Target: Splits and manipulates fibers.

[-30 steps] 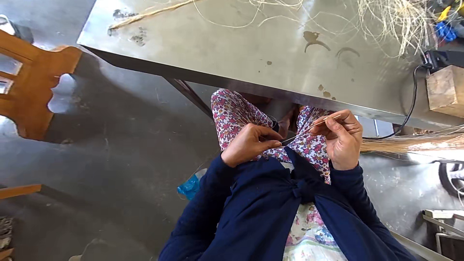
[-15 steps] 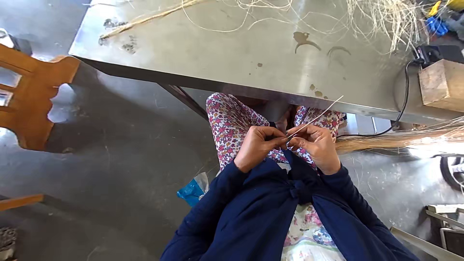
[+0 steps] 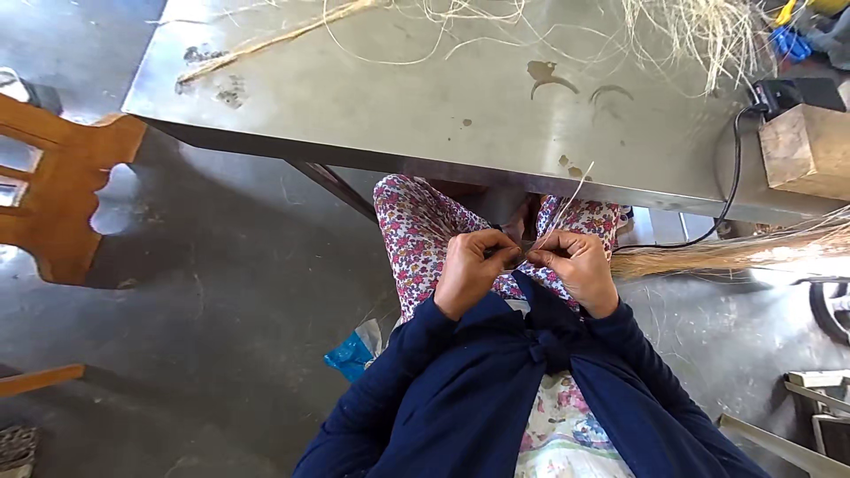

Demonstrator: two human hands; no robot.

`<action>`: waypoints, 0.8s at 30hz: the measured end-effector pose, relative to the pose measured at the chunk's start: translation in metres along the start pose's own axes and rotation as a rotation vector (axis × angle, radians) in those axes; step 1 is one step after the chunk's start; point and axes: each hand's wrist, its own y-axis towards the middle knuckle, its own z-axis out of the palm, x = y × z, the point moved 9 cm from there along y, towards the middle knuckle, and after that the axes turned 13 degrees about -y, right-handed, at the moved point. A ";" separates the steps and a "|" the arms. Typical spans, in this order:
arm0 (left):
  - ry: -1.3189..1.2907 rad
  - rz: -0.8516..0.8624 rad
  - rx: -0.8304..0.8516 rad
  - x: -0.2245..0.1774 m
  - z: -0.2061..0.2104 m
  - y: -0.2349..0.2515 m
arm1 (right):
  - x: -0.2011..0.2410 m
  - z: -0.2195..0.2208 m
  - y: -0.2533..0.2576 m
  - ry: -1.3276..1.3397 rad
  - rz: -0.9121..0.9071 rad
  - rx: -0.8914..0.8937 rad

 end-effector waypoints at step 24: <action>0.896 -0.517 -0.920 -0.033 -0.275 -0.126 | -0.009 -0.017 0.002 -0.026 0.053 -0.018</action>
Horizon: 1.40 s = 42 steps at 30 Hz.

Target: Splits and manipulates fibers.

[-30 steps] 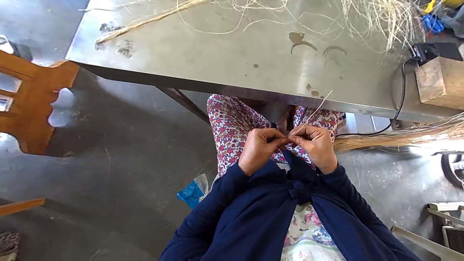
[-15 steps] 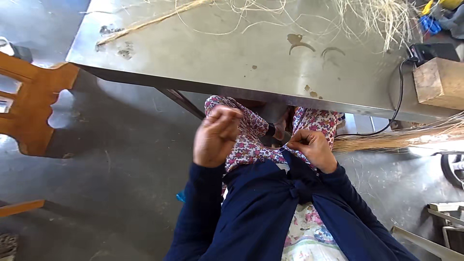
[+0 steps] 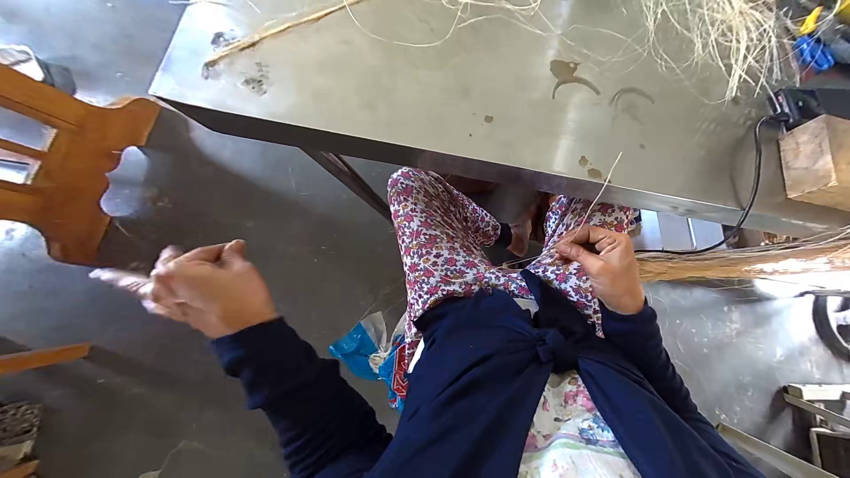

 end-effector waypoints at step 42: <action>-0.998 0.341 0.588 -0.099 0.211 -0.095 | 0.109 0.058 0.145 -0.619 -0.626 0.062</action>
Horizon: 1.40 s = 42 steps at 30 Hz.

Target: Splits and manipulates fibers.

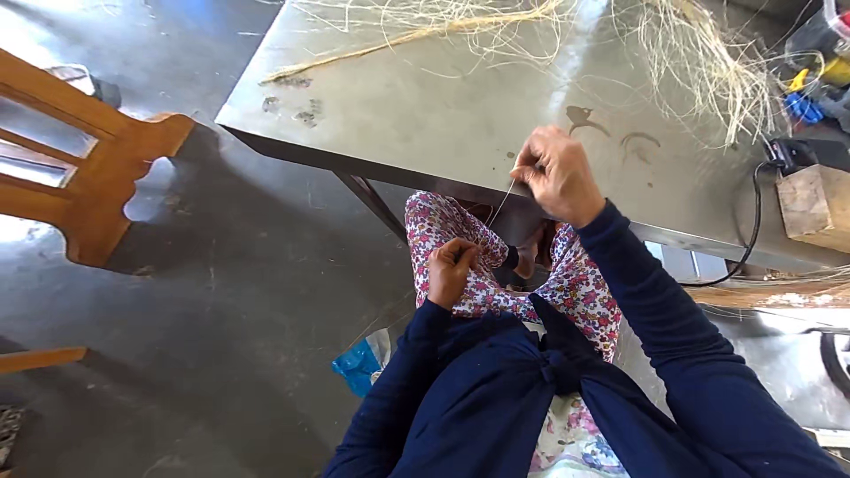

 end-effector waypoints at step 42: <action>0.151 0.010 -0.204 -0.004 -0.049 0.023 | -0.116 -0.009 0.080 -0.185 0.314 0.143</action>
